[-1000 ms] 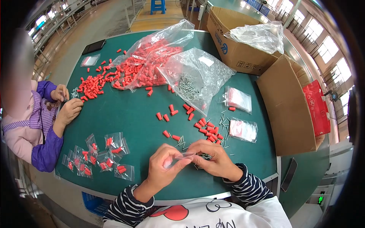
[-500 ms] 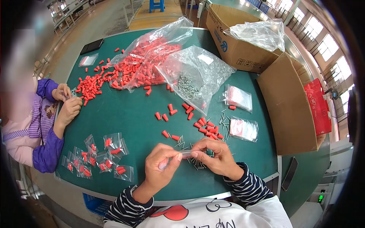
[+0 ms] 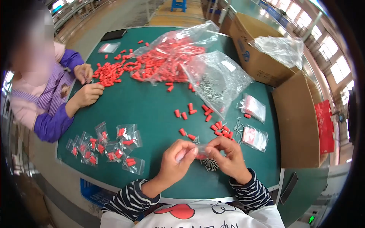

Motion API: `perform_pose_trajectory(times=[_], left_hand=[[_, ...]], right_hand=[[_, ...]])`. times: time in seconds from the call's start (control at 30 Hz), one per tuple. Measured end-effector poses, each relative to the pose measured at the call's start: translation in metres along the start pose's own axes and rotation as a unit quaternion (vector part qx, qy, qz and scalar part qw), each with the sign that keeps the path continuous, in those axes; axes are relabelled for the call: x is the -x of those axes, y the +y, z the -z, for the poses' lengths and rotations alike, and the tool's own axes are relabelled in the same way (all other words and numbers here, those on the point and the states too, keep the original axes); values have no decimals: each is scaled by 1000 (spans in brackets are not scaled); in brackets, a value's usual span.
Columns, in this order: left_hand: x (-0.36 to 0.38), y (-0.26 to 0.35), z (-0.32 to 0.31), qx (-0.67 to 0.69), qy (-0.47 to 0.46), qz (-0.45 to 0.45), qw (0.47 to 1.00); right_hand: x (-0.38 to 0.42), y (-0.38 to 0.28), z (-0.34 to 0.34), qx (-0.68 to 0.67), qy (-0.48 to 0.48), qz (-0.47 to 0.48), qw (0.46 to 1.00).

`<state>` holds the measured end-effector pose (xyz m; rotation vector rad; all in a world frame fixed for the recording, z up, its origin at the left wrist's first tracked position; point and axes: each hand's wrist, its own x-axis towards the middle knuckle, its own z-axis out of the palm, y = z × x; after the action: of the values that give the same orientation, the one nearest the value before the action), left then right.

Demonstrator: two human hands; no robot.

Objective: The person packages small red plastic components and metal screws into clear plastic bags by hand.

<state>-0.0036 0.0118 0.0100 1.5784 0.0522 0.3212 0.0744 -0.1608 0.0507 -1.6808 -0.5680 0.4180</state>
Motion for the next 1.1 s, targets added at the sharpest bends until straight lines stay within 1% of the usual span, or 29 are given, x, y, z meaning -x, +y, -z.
perform_pose_trajectory(times=[0.07, 0.1, 0.2, 0.23, 0.27, 0.33, 0.43, 0.53, 0.57, 0.67, 0.7, 0.8, 0.9, 1.0, 1.1], left_hand=[[-1, 3, 1, 104, 21, 118, 987], [-2, 3, 6, 132, 4, 154, 979], [-2, -1, 9, 292, 14, 244, 925], [-2, -1, 9, 304, 9, 228, 925], [-2, 1, 8, 316, 3, 212, 925], [-3, 4, 8, 339, 3, 193, 921], [-6, 9, 8, 374, 18, 171, 912], [-5, 7, 2, 377, 26, 109, 919], [-3, 7, 2, 373, 9, 100, 922], [4, 10, -3, 381, -21, 114, 917], [6, 7, -3, 340, -33, 103, 934], [5, 5, -5, 321, -36, 69, 944], [4, 6, -4, 353, -15, 100, 930], [0, 2, -2, 367, 4, 111, 924], [-4, 4, 1, 359, 44, 142, 922]], right_hand=[[-9, 0, -3, -49, 48, -6, 998], [-15, -2, -1, -28, 43, -10, 999], [-22, -27, -13, 39, 9, 110, 993], [-26, -41, -21, 59, -24, 204, 977], [-25, -51, -27, 83, -26, 249, 965], [-23, -59, -39, 43, -9, 281, 959], [-16, -45, -29, 85, 20, 149, 985], [-7, -24, -27, 28, -19, -39, 999], [-4, -16, -30, 50, -28, -8, 998], [6, -7, -39, 33, -59, -89, 994], [7, -4, -41, 26, -37, -63, 997], [9, 1, -42, -24, -20, -69, 997], [10, 9, -39, 70, -18, 0, 997], [12, 6, -39, -26, -16, -83, 996], [10, 2, -34, -111, 33, -93, 989]])
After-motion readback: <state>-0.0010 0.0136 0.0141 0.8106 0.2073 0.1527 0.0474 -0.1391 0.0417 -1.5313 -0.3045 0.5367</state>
